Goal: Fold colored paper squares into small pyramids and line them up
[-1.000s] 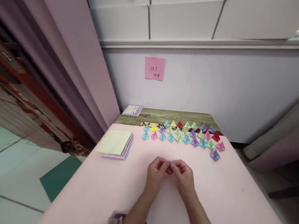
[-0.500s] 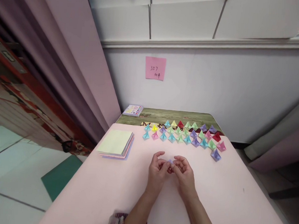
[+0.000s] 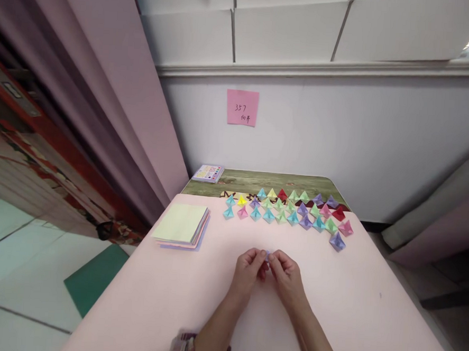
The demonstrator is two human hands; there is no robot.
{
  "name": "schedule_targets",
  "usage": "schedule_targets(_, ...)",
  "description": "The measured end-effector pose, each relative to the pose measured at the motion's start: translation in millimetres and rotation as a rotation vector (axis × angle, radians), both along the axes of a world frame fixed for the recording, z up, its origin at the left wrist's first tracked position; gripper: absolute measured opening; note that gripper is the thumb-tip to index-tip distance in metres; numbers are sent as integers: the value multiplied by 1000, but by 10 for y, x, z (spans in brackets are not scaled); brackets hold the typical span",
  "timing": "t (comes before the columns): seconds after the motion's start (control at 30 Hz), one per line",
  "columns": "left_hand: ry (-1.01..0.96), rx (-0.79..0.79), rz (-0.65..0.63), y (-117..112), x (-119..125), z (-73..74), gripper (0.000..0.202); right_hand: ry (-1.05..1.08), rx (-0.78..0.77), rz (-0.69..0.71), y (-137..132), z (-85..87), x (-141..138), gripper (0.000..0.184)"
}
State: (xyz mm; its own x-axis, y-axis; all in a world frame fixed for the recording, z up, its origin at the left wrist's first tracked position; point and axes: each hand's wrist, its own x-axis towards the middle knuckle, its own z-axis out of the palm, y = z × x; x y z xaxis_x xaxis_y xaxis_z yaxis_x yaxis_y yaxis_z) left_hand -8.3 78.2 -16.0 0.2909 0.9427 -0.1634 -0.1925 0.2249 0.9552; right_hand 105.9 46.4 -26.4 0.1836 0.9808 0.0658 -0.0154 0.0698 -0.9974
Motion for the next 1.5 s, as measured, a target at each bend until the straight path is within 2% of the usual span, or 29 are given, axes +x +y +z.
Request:
schedule_targets(0.23,179,178,67,-53,-30,33,38,-170,82,-59,-17,16,-9,37)
schedule_targets(0.37,231,271,-5,-44,-50,78,36,-361,115,-89,-36,58,52,33)
schedule_targets(0.5,391,517,-42,29,-125,86,27,-555,149,-126,-37,59,206,23)
schedule_targets(0.6,591,652,-28,96,-188,-13,16,-692,158,-106,-37,12,345,19)
schedule_targets(0.63,665,668,-17,115,-204,-60,24,-733,156,-100,-38,-10,387,20)
schedule_targets(0.73,833,661,1,151,-224,-179,68,-733,131,-130,-33,-80,468,31)
schedule_targets(0.77,852,652,12,155,-223,-195,75,-699,122,-155,-28,-98,475,33)
schedule_targets(0.83,821,644,54,154,-218,-182,65,-617,113,-216,-12,-123,460,32)
schedule_targets(0.93,682,656,131,146,-224,-95,27,-527,109,-249,13,-129,380,26)
schedule_targets(0.97,657,664,150,146,-230,-67,23,-511,106,-244,18,-125,346,25)
schedule_targets(1.07,692,718,152,152,-236,-27,29,-503,98,-207,27,-114,242,22)
schedule_targets(1.2,757,759,35,125,-168,-58,35,-540,117,-166,33,-120,148,19)
schedule_targets(1.33,713,698,34,65,-97,-113,27,-599,118,-151,31,-124,128,17)
schedule_targets(1.5,499,521,59,50,-96,-205,31,-645,96,-136,11,-97,152,15)
